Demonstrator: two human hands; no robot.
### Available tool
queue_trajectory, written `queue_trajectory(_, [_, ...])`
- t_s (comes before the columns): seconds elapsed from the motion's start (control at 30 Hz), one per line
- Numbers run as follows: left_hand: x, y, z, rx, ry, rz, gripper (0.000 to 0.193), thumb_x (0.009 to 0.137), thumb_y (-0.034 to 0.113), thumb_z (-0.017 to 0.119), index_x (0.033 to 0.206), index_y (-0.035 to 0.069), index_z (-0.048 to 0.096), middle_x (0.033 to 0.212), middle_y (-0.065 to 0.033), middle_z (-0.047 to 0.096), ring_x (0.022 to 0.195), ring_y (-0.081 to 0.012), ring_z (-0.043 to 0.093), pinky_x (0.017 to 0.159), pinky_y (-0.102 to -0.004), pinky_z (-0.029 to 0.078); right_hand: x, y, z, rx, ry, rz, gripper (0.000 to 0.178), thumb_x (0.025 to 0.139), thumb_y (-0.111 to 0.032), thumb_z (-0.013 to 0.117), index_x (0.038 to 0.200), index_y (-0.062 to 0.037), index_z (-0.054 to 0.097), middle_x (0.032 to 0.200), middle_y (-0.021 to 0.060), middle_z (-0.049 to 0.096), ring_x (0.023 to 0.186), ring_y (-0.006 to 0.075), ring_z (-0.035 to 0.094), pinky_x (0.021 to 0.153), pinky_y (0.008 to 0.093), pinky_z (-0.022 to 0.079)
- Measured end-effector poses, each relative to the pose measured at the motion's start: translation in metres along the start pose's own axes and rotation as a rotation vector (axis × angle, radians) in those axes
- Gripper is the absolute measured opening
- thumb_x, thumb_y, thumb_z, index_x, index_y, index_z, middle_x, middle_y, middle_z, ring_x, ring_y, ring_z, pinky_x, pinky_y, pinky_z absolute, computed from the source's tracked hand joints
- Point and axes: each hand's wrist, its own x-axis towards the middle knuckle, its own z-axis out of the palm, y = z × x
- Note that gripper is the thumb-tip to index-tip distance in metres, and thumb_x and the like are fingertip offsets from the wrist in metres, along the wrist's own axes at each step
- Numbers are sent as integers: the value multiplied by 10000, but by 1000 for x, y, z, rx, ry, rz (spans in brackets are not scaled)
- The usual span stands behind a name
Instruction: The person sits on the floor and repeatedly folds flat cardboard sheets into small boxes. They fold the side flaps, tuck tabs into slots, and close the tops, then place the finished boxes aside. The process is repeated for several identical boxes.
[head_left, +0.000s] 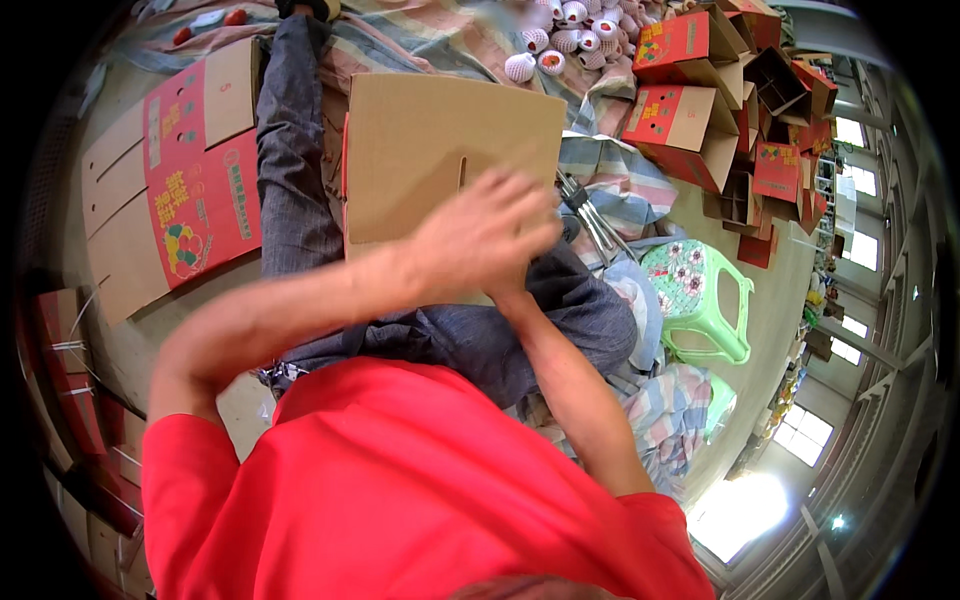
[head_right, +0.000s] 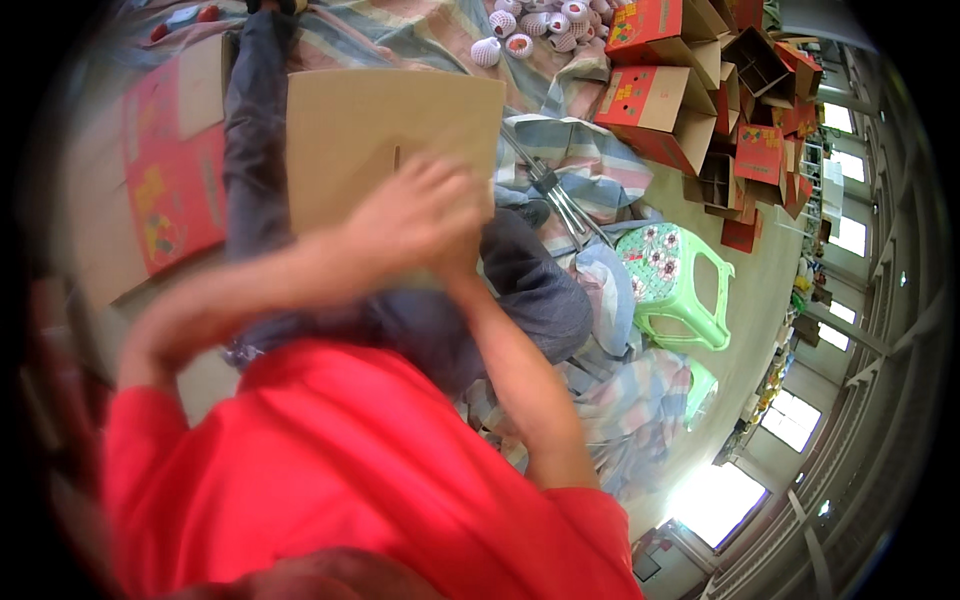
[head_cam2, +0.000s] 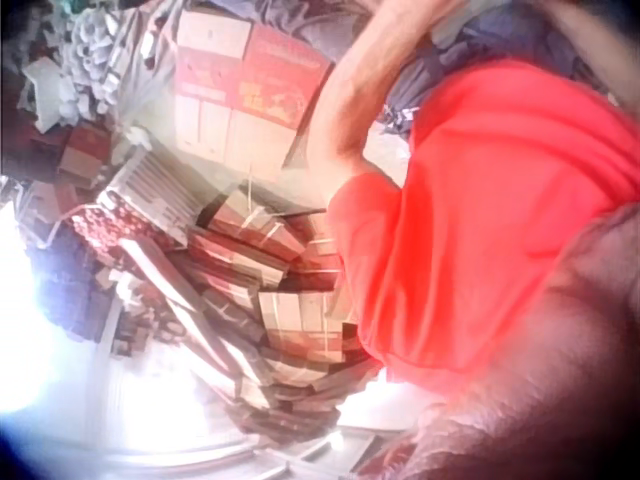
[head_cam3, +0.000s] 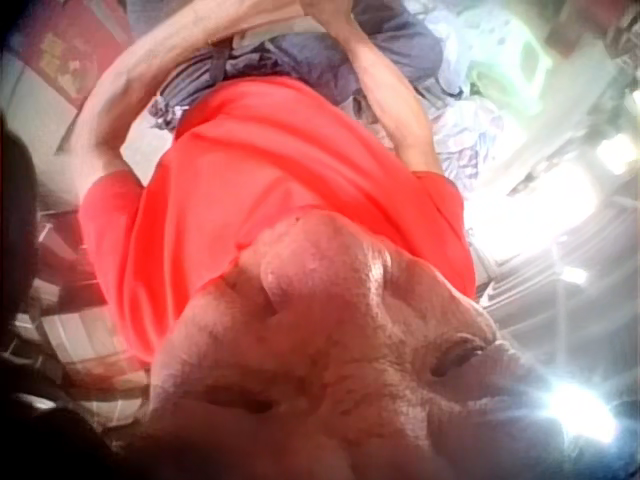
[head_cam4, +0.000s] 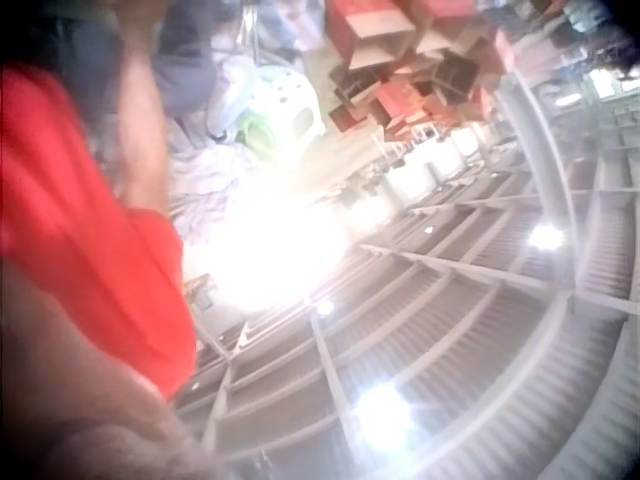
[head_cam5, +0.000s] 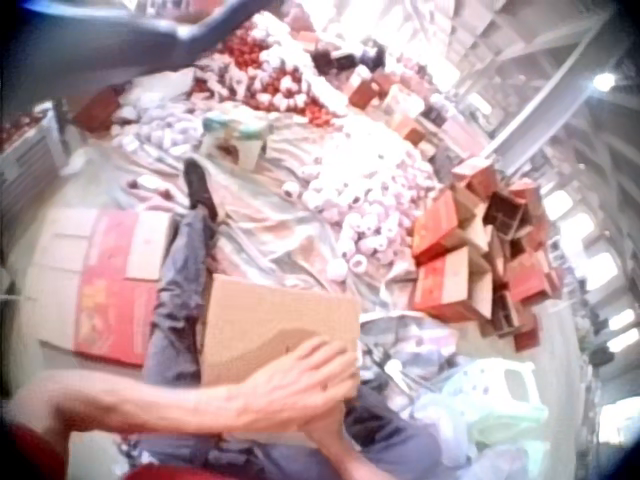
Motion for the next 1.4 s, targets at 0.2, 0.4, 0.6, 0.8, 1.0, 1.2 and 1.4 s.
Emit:
queue_trajectory(0.2, [-73,90,16,-1505,-8,-1324,452,950,202,803,1284,-29,604,1199,-128,671,1184,-274,635,1032,-398,525,-9,-7,-2,-52,-283,219,383,903,-399,735,1022,-35,720,874,245,726,747,475,687,637,520,544])
queue_trajectory(0.4, [-45,48,76,-1806,210,-1152,595,1054,224,675,1564,8,458,1396,-162,658,1274,-255,641,1111,-393,496,-12,-14,-15,112,-171,43,346,879,-320,768,1065,-35,703,910,227,718,812,455,680,699,488,556])
queue_trajectory(0.6, [6,47,97,-1811,482,-1103,452,1096,160,562,1529,37,518,1234,-138,712,1030,-198,708,922,-357,573,-5,-23,-28,79,-159,42,365,871,-269,764,1146,-43,681,1016,226,713,946,444,677,778,479,552])
queue_trajectory(0.8, [-14,26,96,-1297,309,-974,383,1095,146,542,1452,16,590,1084,-76,715,963,-148,665,887,-319,554,3,-23,-19,19,-74,-39,412,864,-218,760,1226,-50,659,1123,225,707,1080,433,675,857,470,549])
queue_trajectory(1.0, [-11,11,64,-1307,267,-922,362,1071,203,618,1361,-12,639,1073,-65,703,938,-136,646,868,-314,557,6,-31,-24,65,-204,71,383,849,-204,773,1182,-39,681,1078,218,725,1038,453,691,845,495,555])
queue_trajectory(1.2, [-37,47,17,-1489,-115,-1253,360,1028,223,681,1279,-35,659,1061,-63,716,987,-144,656,903,-342,554,6,-35,-21,313,-105,91,339,931,-292,744,1136,-26,699,1029,254,721,965,469,692,794,513,556])
queue_trajectory(1.4, [6,51,-30,-185,-120,-173,470,779,207,846,1203,67,700,1345,-118,657,1341,-356,583,1146,-495,462,1,-32,-21,1,-97,88,445,974,-351,683,1276,-25,655,1147,243,723,1044,467,693,856,500,550])
